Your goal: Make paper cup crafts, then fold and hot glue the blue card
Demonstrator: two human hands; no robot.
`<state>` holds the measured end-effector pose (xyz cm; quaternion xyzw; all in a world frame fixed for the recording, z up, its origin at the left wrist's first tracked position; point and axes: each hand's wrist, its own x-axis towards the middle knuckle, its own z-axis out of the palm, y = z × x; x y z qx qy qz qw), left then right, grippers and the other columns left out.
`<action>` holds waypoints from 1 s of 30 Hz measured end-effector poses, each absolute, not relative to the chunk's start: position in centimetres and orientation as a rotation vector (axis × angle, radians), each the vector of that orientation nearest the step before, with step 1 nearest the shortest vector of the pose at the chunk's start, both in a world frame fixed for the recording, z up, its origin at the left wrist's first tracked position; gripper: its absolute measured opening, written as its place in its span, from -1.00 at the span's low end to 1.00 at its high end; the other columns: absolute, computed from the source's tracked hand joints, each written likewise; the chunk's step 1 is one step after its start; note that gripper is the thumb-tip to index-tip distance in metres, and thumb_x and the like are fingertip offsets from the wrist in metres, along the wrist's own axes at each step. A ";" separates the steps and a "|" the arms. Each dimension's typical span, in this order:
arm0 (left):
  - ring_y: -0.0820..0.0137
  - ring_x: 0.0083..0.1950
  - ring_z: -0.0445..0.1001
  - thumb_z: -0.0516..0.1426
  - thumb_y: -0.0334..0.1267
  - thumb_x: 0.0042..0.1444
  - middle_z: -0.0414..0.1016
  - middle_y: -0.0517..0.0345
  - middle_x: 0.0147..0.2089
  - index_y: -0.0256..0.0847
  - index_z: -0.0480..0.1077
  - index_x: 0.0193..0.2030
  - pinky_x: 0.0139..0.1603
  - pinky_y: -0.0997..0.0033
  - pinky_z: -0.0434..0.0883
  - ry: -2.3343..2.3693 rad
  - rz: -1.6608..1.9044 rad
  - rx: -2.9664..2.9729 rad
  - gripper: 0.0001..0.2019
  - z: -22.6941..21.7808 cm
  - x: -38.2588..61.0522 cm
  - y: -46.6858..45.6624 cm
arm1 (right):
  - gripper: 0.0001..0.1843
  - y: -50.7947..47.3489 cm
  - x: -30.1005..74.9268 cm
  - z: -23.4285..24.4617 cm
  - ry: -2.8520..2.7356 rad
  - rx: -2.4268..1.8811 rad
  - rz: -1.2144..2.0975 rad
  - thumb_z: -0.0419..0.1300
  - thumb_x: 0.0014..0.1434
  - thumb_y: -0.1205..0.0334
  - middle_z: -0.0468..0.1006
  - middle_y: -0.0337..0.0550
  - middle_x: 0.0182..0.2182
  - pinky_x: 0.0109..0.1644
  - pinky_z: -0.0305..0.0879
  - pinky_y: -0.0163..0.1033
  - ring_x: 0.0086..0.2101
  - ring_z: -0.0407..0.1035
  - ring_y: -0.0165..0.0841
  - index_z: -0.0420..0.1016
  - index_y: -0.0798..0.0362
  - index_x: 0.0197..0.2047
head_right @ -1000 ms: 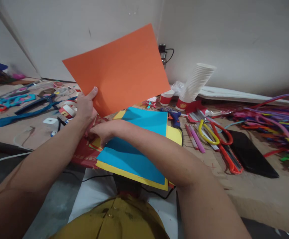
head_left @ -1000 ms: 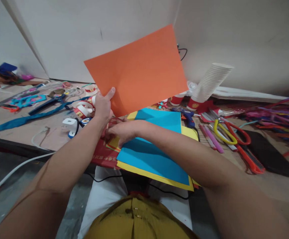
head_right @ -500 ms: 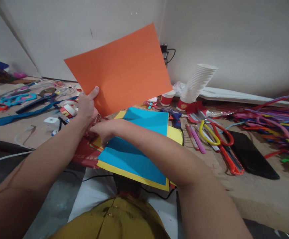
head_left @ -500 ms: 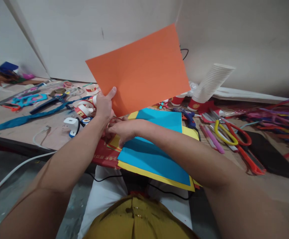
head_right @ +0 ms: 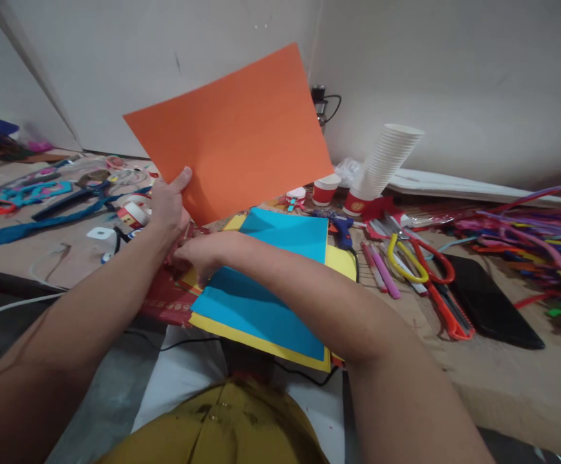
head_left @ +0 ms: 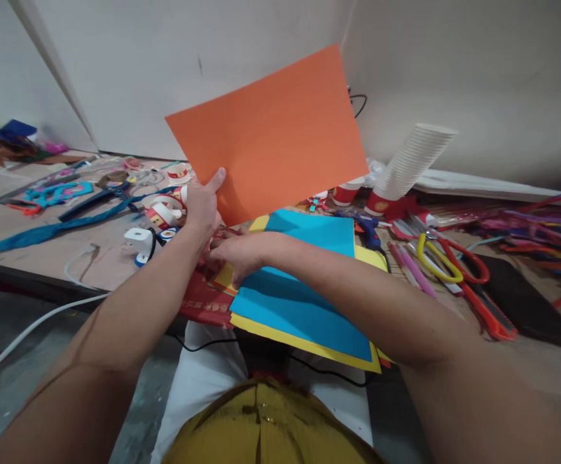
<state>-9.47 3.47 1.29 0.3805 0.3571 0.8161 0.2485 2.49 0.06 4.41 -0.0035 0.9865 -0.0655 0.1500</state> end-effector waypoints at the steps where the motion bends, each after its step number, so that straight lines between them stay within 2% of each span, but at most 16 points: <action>1: 0.23 0.04 0.45 0.27 -0.14 -0.08 0.49 0.06 0.00 -0.15 0.40 -0.14 0.09 0.15 0.38 0.976 2.224 1.039 -0.66 1.3 -9.5 3.5 | -0.40 0.0 2.5 4.5 2.836 -0.008 -0.191 0.35 -0.14 0.22 0.45 -0.21 0.00 -0.10 0.21 -0.23 0.01 0.25 -0.20 0.39 -0.02 0.04; 8: 0.25 0.04 0.45 0.26 -0.17 -0.06 0.48 0.03 0.01 -0.18 0.39 -0.14 0.11 0.15 0.36 0.954 2.235 1.053 -0.68 1.0 -9.6 3.6 | -0.45 -0.5 2.1 4.7 2.799 -0.012 -0.072 0.34 -0.14 0.23 0.46 -0.20 0.00 -0.04 0.19 -0.12 -0.01 0.26 -0.14 0.44 -0.07 0.00; 12: 0.24 0.05 0.44 0.26 -0.12 -0.07 0.48 0.04 0.01 -0.15 0.39 -0.13 0.12 0.14 0.34 0.957 2.244 1.086 -0.65 0.8 -9.8 3.7 | -0.40 -0.6 1.8 4.6 2.786 -0.015 -0.050 0.36 -0.15 0.21 0.43 -0.15 0.02 0.03 0.16 -0.07 0.01 0.25 -0.12 0.41 -0.01 0.02; 15: 0.25 0.05 0.44 0.26 -0.08 -0.06 0.48 0.04 0.00 -0.14 0.39 -0.12 0.13 0.14 0.33 0.989 2.234 1.102 -0.64 0.9 -9.8 3.7 | -0.38 -0.6 1.5 4.7 2.789 -0.067 -0.057 0.37 -0.17 0.24 0.41 -0.11 0.03 0.07 0.14 -0.11 0.04 0.23 -0.14 0.38 0.05 0.02; 20: 0.22 0.09 0.41 0.27 -0.05 -0.09 0.47 0.00 0.02 -0.15 0.37 -0.09 0.17 0.10 0.28 1.004 2.243 1.101 -0.57 1.1 -10.0 3.8 | -0.54 -0.4 1.5 4.8 2.661 -0.143 -0.119 0.30 -0.06 0.30 0.48 -0.09 -0.07 -0.06 0.21 -0.23 -0.05 0.31 -0.23 0.42 0.13 -0.04; 25: 0.22 0.09 0.41 0.28 -0.07 -0.10 0.47 0.03 0.03 -0.15 0.38 -0.10 0.16 0.13 0.31 1.001 2.235 1.072 -0.58 1.0 -10.1 4.0 | -0.38 0.2 2.4 4.2 2.838 -0.087 -0.279 0.35 -0.14 0.28 0.43 -0.10 0.01 -0.13 0.23 -0.29 -0.06 0.32 -0.26 0.36 0.07 0.05; 30: 0.23 0.09 0.41 0.26 -0.11 -0.06 0.49 0.07 0.01 -0.11 0.40 -0.10 0.14 0.15 0.33 0.987 2.237 1.075 -0.64 1.0 -10.0 3.9 | -0.43 0.0 2.1 4.5 2.795 -0.111 -0.234 0.35 -0.14 0.29 0.48 -0.12 -0.07 -0.24 0.22 -0.30 -0.14 0.35 -0.29 0.39 0.14 0.00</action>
